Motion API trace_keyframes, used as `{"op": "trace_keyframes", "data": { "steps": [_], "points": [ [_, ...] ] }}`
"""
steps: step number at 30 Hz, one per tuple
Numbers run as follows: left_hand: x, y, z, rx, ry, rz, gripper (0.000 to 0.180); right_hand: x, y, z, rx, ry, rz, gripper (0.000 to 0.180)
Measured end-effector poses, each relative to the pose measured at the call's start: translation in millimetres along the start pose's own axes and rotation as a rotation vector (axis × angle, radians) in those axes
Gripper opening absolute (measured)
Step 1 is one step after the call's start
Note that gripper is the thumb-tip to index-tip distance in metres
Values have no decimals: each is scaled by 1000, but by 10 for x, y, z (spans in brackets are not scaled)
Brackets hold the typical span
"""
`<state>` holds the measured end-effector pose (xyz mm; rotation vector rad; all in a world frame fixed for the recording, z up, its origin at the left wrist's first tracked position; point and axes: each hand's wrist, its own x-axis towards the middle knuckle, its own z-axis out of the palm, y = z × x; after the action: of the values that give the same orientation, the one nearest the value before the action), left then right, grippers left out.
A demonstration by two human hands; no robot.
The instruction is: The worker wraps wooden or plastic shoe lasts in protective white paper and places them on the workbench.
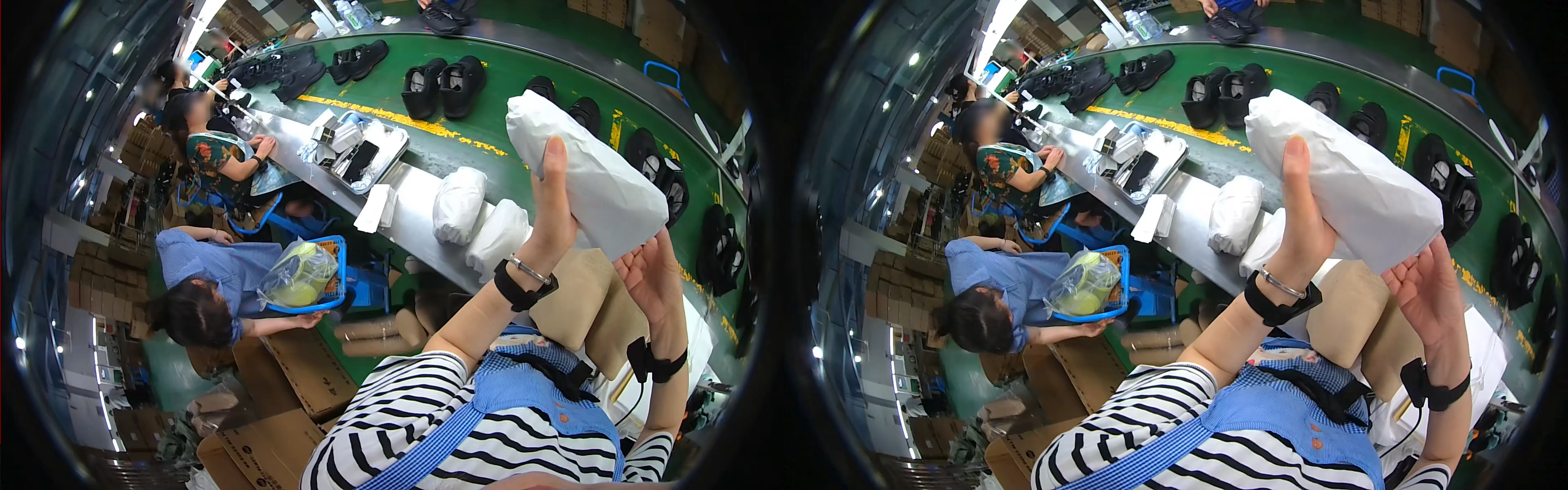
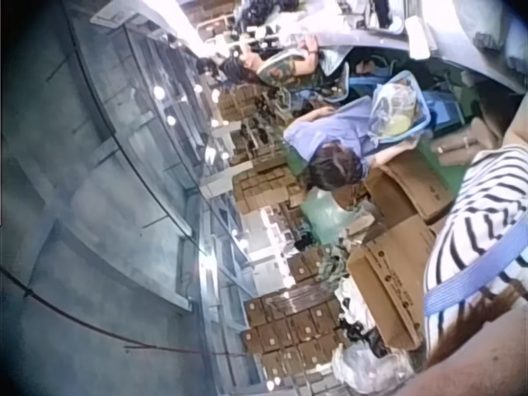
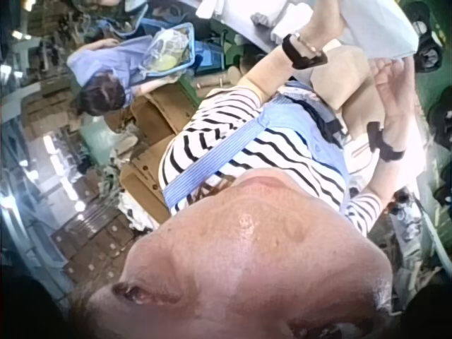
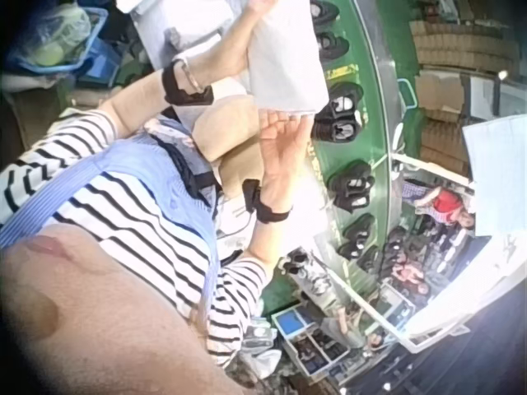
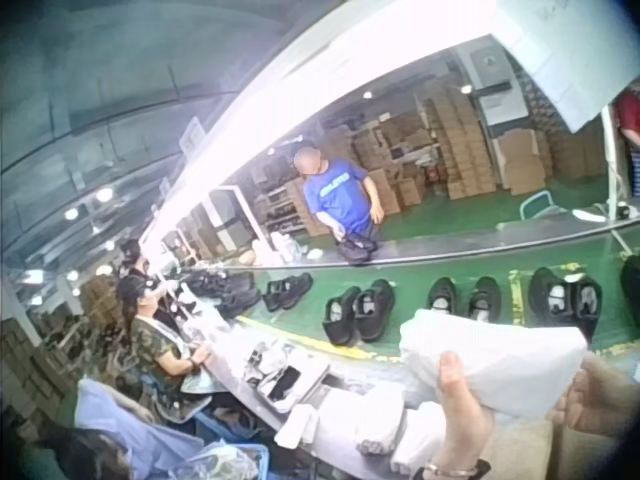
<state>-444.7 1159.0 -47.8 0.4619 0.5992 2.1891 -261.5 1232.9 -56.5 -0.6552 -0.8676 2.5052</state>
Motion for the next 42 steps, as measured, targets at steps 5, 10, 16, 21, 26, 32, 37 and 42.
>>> {"op": "trace_keyframes", "data": {
  "steps": [5, 10, 16, 21, 26, 32, 37, 42],
  "points": [
    [-23, -34, 4, 11, -55, 21, 50, -29, 7, 3, -1, -20, -10, 60],
    [-40, -86, 57, 117, -50, 15, 53, -139, 0, 100, 138, -3, -24, 54],
    [72, -448, -66, 212, 45, 41, 61, -212, 79, 48, 237, -157, -116, 42],
    [201, -139, 101, -94, -168, -170, 55, -104, -21, 264, 171, -149, -130, 24],
    [230, -360, -238, 450, 56, -303, 63, 3, -271, 38, -116, 14, -430, 24],
    [-120, -424, 231, -289, -132, -667, 66, -33, -119, 23, -407, -61, -445, 31],
    [-128, -380, 277, -132, -53, -490, 65, -59, -97, 38, -654, -11, -187, 24],
    [-79, -379, 172, -185, 11, -320, 64, -115, -153, 152, -727, 13, -243, 23]
  ]
}}
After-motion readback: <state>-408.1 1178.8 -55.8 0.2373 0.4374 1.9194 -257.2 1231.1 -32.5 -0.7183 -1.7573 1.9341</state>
